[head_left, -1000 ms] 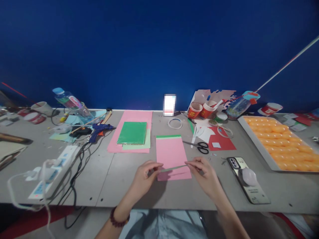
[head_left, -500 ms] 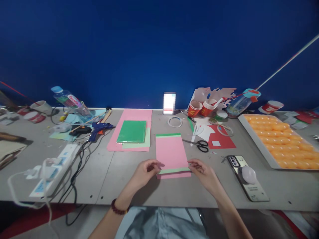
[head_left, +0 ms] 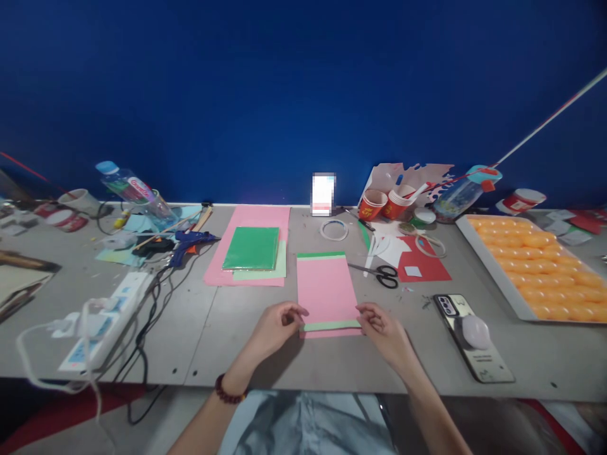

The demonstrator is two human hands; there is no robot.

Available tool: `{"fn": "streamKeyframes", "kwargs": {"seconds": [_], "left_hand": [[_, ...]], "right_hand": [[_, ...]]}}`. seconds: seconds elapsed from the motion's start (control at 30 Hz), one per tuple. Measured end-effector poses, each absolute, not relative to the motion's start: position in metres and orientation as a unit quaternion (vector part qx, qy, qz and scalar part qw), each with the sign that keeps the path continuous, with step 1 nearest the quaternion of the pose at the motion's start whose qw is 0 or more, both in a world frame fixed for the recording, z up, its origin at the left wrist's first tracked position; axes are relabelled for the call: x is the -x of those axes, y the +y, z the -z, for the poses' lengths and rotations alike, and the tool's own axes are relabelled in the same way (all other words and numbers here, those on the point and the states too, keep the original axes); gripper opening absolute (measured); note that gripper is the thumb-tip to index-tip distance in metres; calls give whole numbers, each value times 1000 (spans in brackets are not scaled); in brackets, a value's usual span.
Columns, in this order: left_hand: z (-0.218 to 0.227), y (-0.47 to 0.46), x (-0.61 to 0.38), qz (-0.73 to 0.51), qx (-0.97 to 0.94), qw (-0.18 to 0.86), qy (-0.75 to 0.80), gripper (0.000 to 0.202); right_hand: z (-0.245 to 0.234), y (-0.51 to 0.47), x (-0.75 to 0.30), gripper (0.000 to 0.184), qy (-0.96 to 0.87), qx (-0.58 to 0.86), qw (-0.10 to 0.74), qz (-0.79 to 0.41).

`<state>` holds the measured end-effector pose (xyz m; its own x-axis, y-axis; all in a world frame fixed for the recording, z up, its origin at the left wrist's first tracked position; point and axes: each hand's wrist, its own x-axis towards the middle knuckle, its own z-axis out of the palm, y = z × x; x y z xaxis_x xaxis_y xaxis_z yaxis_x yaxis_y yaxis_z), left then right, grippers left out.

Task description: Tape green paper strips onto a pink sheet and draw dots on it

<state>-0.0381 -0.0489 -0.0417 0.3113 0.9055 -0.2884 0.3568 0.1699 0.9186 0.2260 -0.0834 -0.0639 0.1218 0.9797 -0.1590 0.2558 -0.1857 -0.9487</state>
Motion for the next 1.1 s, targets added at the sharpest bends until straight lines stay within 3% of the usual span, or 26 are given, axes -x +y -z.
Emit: {"fn": "streamKeyframes", "kwargs": {"seconds": [1.1], "left_hand": [[42, -55, 38, -248, -615, 521, 537, 25]], "right_hand": [[53, -85, -218, 30, -527, 650, 399, -375]]}}
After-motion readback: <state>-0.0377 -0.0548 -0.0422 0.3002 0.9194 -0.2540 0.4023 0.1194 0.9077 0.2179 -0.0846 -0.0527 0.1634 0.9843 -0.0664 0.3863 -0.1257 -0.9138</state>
